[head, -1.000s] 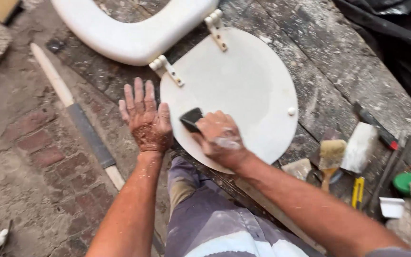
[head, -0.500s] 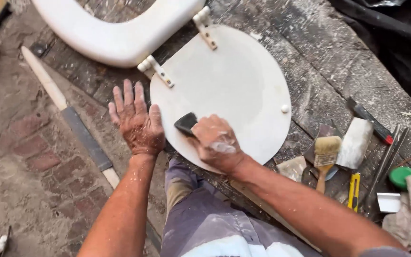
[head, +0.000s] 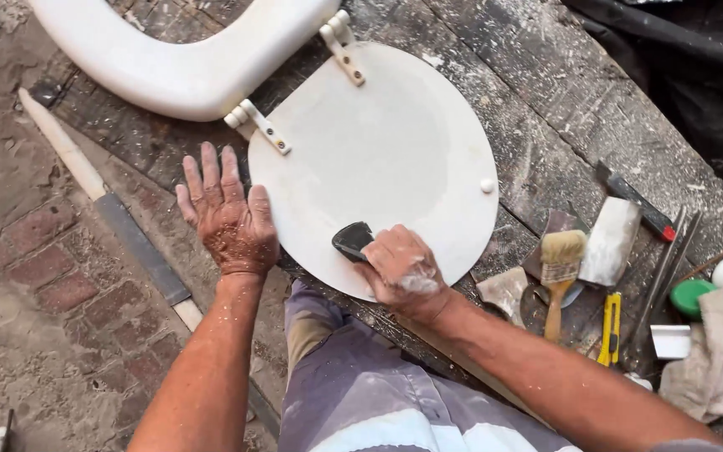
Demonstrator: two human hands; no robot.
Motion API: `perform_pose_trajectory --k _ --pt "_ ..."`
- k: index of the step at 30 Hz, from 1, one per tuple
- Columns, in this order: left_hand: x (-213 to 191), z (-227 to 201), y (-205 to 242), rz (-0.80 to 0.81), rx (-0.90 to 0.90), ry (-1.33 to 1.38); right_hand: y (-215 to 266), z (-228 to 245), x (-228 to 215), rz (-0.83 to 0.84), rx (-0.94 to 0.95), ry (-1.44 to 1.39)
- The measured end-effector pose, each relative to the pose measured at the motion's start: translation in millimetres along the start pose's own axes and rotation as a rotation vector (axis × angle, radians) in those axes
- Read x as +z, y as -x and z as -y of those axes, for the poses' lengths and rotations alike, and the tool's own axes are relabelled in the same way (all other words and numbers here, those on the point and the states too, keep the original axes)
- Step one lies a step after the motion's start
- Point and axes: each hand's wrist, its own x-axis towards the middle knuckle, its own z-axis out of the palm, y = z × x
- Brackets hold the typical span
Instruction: Sanding the surface of a toilet seat lid using a sanding block on a workbench
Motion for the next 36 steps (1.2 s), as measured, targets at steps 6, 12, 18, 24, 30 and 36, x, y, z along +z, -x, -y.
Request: perform_pose_trajectory --k 6,12,18,24,30,36 --pt "3.5 0.6 1.2 -0.015 -0.014 0.022 25.0 -107.0 -74.7 0.275 -0.102 0.415" --pt "0.1 -2.0 0.7 -0.019 -0.013 0.027 61.1 -51.4 -22.9 0.339 0.291 0.081" --pt "-2.7 -3.3 -0.9 -0.012 0.009 0.027 39.0 -59.2 -77.1 0.208 -0.443 1.189" --pt "-1.7 -1.9 0.1 -0.020 0.006 0.034 23.3 -64.2 -101.3 0.278 0.468 0.021" --pt "-3.1 -2.0 0.2 -0.009 0.010 0.024 28.8 -46.0 -72.2 0.460 0.209 -0.115" --pt "-1.3 -3.2 0.1 -0.041 0.000 0.044 48.7 -76.6 -93.8 0.383 0.386 0.073"
